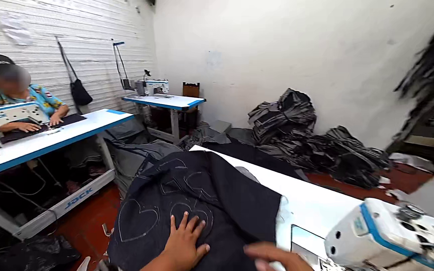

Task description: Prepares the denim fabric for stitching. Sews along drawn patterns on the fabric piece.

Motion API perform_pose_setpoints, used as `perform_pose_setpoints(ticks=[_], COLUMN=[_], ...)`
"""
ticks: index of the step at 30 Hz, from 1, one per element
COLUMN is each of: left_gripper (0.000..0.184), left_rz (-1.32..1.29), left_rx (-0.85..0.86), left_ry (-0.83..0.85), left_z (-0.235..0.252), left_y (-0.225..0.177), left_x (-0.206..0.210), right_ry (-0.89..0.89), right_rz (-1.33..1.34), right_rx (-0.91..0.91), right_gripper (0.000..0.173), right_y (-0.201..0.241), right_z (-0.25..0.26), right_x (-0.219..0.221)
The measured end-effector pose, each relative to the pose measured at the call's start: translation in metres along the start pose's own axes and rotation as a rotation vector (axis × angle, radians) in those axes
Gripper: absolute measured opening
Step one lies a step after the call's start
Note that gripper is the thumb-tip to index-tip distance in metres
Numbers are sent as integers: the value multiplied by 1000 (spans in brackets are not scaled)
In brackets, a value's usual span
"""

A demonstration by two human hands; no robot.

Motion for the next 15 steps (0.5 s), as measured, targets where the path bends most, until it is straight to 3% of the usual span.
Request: perform_pose_setpoints(ticks=[2,5,6,8,9,11,13,15], left_gripper=[67,59,58,56,56,57,59,60], left_rz=[-36,-115,-130,-144,-152,-155,-136,-177], left_rx=[70,197,214,222,225,235,248,290], left_ry=[-85,-306,-309,-258,-226,-170,-114,-238], left_z=[-32,-62,-68,-73,-73,-66,-51,-41], left_y=[-5,-8,-8,-3,-1,3,4,4], left_x=[23,57,62,59,56,48,38,39], right_ry=[-134,-185,-163,-179,-207,-223,79,563], right_rz=[-121,-337,-337,-183,-68,138,115,-94], right_rx=[129,464,552,564,521,316,8,-242], right_gripper=[57,104,101,57,41,30,32,34], right_y=[-18,-57,-67,-68,-50,11,77,117], right_z=[72,159,174,190,192,180,135,79], right_x=[-14,-36,-39,-39,-39,-41,-35,1])
Point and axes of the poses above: each hand's wrist, its own z-axis towards the middle knuckle, its own x-axis out of the palm, y = z × x, the point moved 1 cm from there along z, towards the middle knuckle, and after that the axes turned 1 degree about -z, right-handed, at the moved point
